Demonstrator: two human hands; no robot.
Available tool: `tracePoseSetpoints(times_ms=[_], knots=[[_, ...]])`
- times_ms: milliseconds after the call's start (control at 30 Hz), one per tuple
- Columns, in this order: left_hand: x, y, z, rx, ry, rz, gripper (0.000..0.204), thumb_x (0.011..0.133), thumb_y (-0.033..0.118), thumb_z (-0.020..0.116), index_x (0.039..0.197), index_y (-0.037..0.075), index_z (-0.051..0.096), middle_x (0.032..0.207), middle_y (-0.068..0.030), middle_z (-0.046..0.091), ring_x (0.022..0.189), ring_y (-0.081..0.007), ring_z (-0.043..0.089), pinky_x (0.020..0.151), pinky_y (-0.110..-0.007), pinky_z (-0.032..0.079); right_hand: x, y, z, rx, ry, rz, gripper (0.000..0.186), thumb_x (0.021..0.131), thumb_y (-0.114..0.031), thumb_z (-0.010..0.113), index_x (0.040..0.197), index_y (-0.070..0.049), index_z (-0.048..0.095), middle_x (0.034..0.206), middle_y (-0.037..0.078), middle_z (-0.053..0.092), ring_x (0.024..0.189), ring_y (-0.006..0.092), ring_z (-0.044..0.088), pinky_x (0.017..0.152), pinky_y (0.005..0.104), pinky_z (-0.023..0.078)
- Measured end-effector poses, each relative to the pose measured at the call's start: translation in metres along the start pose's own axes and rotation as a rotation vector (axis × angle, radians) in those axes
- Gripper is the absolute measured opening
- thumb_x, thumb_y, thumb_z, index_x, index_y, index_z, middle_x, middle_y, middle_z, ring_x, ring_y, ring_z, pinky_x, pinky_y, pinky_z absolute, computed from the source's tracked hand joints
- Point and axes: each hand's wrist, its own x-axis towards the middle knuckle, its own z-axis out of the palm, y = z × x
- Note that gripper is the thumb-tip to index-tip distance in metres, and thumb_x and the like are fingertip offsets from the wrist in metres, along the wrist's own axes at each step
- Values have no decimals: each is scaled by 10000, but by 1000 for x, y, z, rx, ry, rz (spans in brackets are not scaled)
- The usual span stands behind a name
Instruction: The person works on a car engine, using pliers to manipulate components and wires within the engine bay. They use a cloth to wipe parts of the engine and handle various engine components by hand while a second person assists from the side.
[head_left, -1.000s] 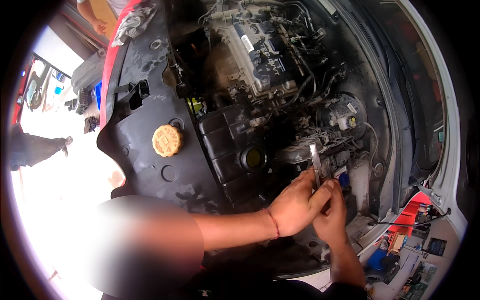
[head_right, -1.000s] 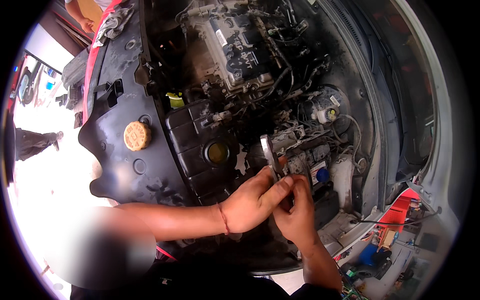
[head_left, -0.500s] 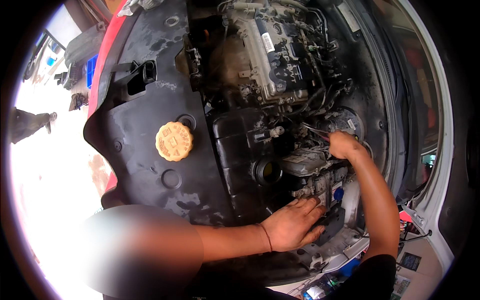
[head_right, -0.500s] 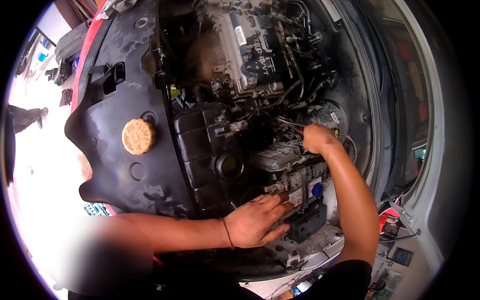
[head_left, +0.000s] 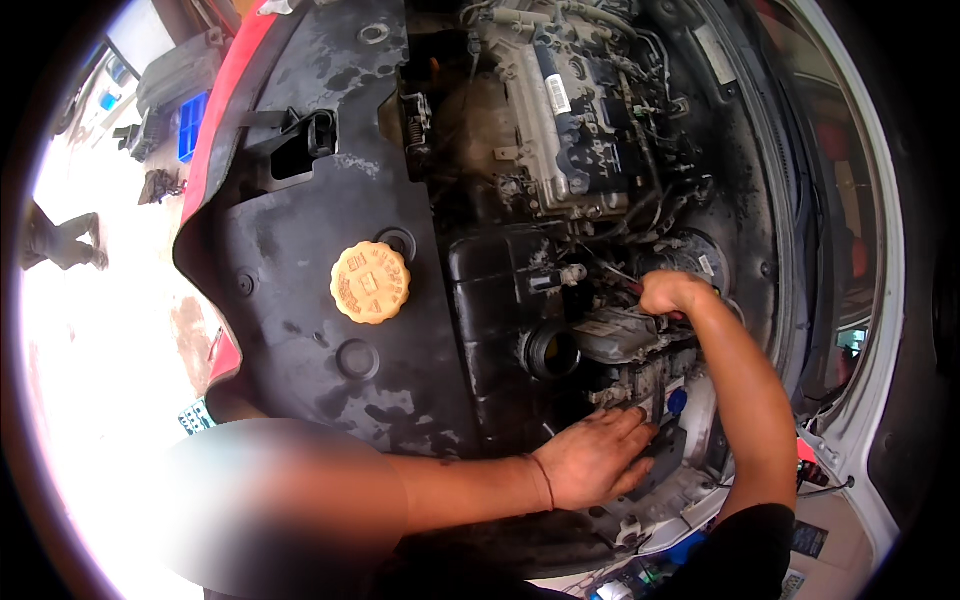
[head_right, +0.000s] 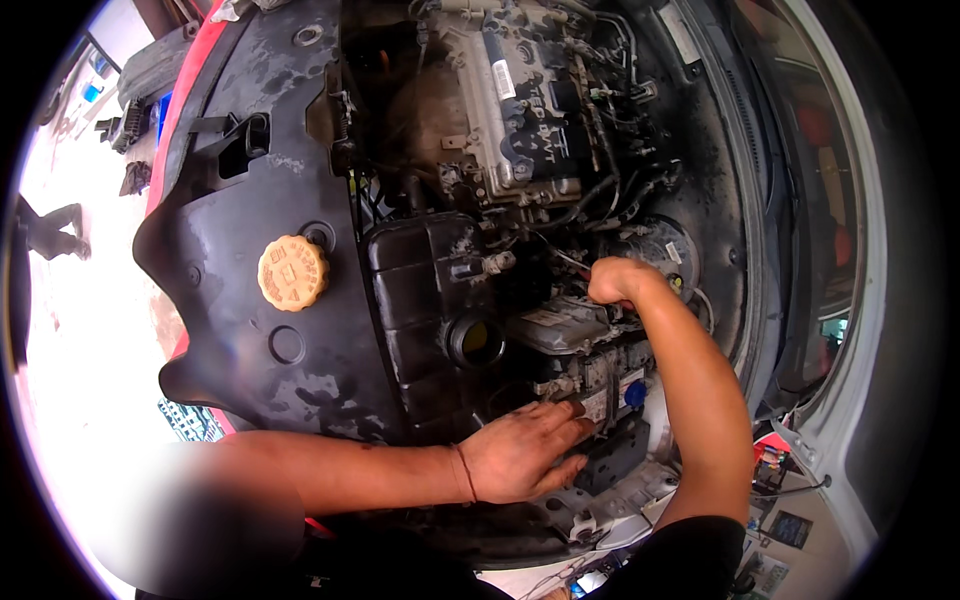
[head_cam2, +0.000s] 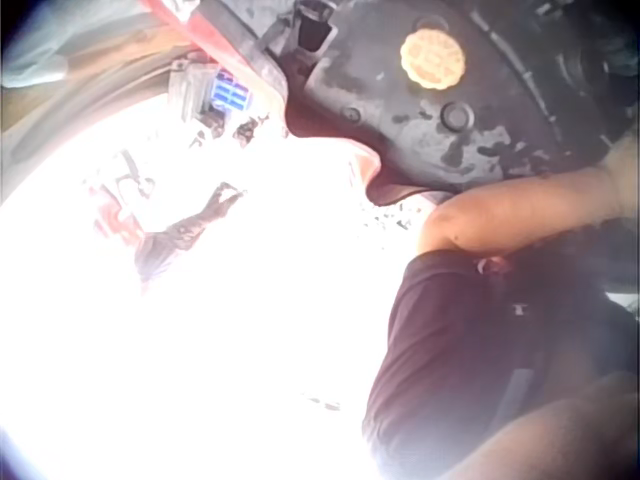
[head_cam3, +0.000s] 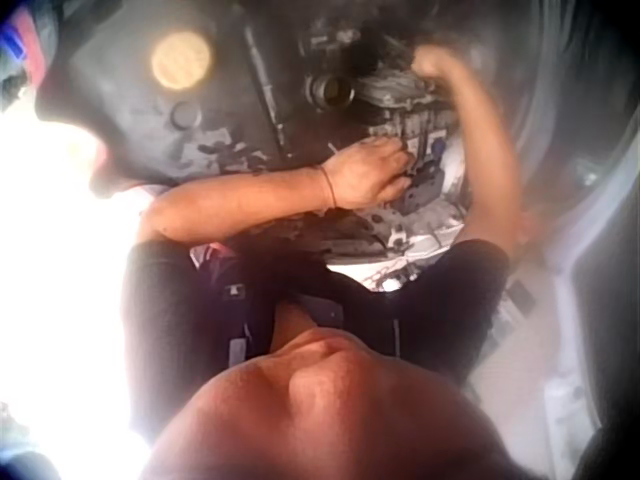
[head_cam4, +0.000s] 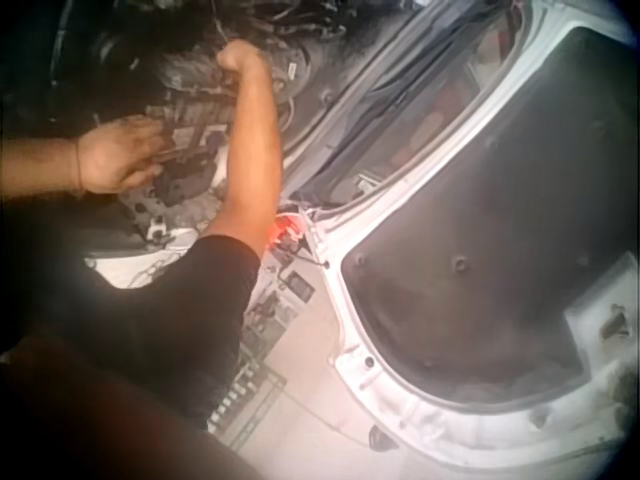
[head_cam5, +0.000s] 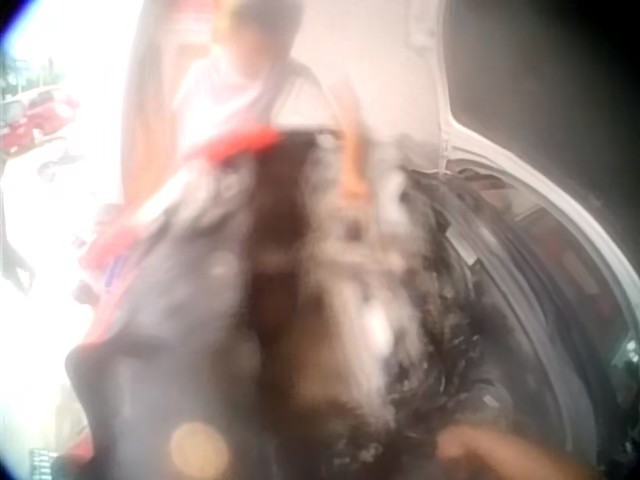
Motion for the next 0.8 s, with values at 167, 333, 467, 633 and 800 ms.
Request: tracePoseSetpoints(times_ms=[167, 333, 467, 633, 800], knots=[[1, -1, 0, -16, -3, 6, 367, 930, 197, 643, 1205, -37, 581, 1052, -174, 573, 983, -331, 622, 877, -416, 517, 9, 8, 0, 16, -25, 14, 266, 765, -206, 606, 689, 31, 700, 665, 173, 692, 656, 306, 698, 663, 438, 537], [1, -2, 2, -28, -8, 14, 349, 924, 187, 644, 1179, -43, 584, 1010, -168, 576, 943, -331, 632, 844, -418, 530, 14, -2, 1, -82, -32, 9, 278, 763, -207, 598, 645, 20, 707, 682, 163, 708, 695, 310, 708, 703, 423, 553], [1, -2, 3, -27, -35, 7, 334, 917, 180, 645, 1157, -44, 586, 992, -169, 580, 932, -336, 636, 836, -424, 532, 4, -6, -6, -132, -74, 17, 276, 757, -213, 598, 633, 7, 711, 689, 155, 712, 721, 313, 713, 726, 415, 552], [0, -5, 4, -12, -38, 17, 330, 899, 167, 650, 1149, -40, 590, 985, -172, 585, 924, -343, 640, 834, -427, 532, 4, -17, -9, -143, -64, 26, 275, 754, -228, 604, 621, -22, 727, 714, 148, 721, 738, 312, 711, 745, 408, 549], [0, -6, 6, -32, -30, 27, 318, 878, 152, 653, 1127, -38, 596, 969, -170, 591, 902, -349, 643, 825, -430, 534, 15, -11, -9, -199, -133, 13, 282, 755, -251, 620, 615, -35, 737, 740, 152, 727, 770, 295, 707, 759, 420, 540]])
